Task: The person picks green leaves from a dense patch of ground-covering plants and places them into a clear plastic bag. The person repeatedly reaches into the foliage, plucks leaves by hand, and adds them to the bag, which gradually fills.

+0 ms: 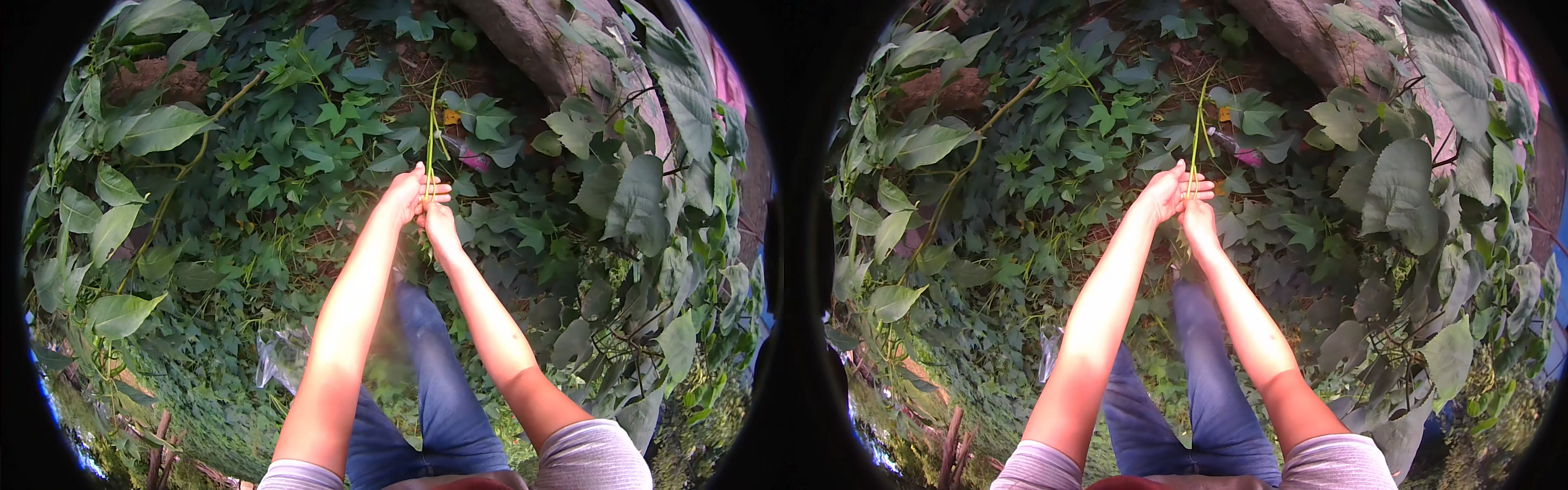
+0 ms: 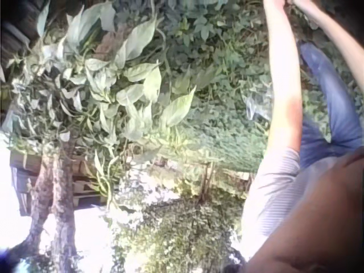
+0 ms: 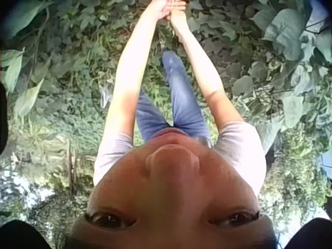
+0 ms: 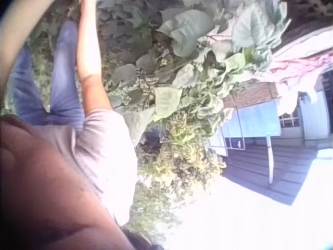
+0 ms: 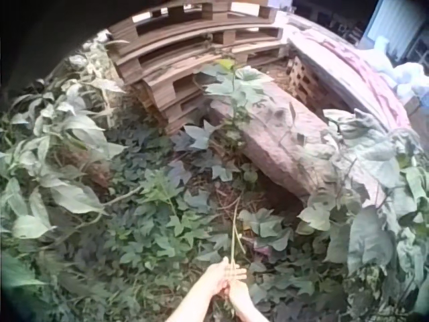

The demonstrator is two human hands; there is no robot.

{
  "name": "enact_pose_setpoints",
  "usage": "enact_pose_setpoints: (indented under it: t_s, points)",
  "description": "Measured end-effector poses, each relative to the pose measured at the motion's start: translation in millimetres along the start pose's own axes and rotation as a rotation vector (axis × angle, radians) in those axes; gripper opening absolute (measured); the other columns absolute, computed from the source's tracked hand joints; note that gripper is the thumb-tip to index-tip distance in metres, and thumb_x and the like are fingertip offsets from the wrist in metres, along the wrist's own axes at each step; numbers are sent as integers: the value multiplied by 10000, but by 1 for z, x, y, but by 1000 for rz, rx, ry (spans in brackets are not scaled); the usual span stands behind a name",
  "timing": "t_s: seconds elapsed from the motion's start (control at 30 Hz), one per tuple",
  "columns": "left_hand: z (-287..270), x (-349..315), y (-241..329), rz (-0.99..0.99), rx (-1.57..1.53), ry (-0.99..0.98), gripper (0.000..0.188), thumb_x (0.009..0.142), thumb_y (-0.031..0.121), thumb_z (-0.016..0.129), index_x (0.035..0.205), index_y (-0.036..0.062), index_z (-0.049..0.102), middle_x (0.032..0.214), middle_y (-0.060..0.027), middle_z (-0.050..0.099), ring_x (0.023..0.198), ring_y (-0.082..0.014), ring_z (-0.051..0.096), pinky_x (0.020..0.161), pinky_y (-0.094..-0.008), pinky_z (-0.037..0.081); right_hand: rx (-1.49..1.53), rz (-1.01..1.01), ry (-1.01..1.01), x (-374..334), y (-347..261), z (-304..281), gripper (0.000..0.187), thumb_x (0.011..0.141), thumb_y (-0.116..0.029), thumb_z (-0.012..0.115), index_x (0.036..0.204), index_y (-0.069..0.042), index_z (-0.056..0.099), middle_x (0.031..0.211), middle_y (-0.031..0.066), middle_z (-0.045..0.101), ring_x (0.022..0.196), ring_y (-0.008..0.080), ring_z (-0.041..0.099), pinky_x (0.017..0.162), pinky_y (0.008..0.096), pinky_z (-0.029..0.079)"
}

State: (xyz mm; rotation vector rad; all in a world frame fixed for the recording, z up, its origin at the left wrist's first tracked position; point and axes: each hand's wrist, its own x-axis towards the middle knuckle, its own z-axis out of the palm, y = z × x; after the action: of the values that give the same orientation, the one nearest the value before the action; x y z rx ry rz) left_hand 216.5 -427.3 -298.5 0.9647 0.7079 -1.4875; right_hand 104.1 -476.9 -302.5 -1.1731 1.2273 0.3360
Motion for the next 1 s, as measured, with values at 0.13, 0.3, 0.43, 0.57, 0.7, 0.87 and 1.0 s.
enact_pose_setpoints:
  t_s: [0.13, 0.3, 0.43, 0.57, 0.7, 0.87, 1.0]
  points:
    - [-11, 32, -14, -55, -329, -53, 286, 995, 224, 368, 1059, -28, 488, 665, -17, 511, 509, -116, 457, 532, -226, 466, -596, -447, 7, 9, -4, -21, 316, 865, -182, 410, 727, 59, 561, 658, 199, 581, 628, 320, 585, 610, 411, 453]
    - [-33, 32, -8, -254, -214, -105, 141, 967, 72, 360, 905, -17, 452, 590, 29, 374, 454, -49, 310, 391, -182, 283, -1067, -449, -514, -7, -61, -32, 346, 875, -236, 414, 926, 50, 602, 852, 285, 614, 852, 424, 601, 803, 493, 470]
    - [-8, 16, -2, -262, 415, 162, 240, 968, 179, 433, 839, 9, 543, 599, 20, 428, 434, -93, 337, 423, -227, 366, -1241, -568, -1045, -21, -64, -24, 317, 812, -187, 421, 804, 83, 588, 752, 253, 604, 754, 392, 602, 759, 465, 479]
    - [-13, 20, -12, 24, 482, 75, 322, 975, 259, 443, 879, -9, 594, 613, 9, 472, 510, -100, 450, 558, -271, 476, -843, -514, -1388, -52, -45, -4, 238, 826, -164, 466, 712, 31, 540, 628, 138, 555, 595, 274, 549, 625, 384, 447]
    - [-39, 17, -40, 271, 392, 66, 319, 988, 262, 405, 885, 13, 576, 652, -22, 538, 571, -125, 517, 648, -287, 498, -204, 27, -1272, 14, -129, -30, 251, 851, -292, 601, 805, -45, 591, 641, 5, 557, 516, 28, 449, 462, 160, 317]
    - [-37, 32, -104, 279, 217, 12, 316, 990, 254, 384, 831, 32, 542, 636, -42, 568, 570, -142, 547, 585, -265, 423, -383, -377, -630, 104, -166, 100, 650, 779, -185, 633, 1369, -61, 390, 859, 51, 705, 584, 42, 529, 535, 223, 435]
    - [-9, 44, -129, 589, 95, 2, 281, 969, 224, 420, 870, -8, 545, 706, -71, 596, 626, -161, 579, 670, -307, 483, -358, -434, -285, 151, -172, 204, 707, 707, -77, 649, 1369, -73, 401, 998, 109, 676, 1029, 187, 587, 899, 323, 441]
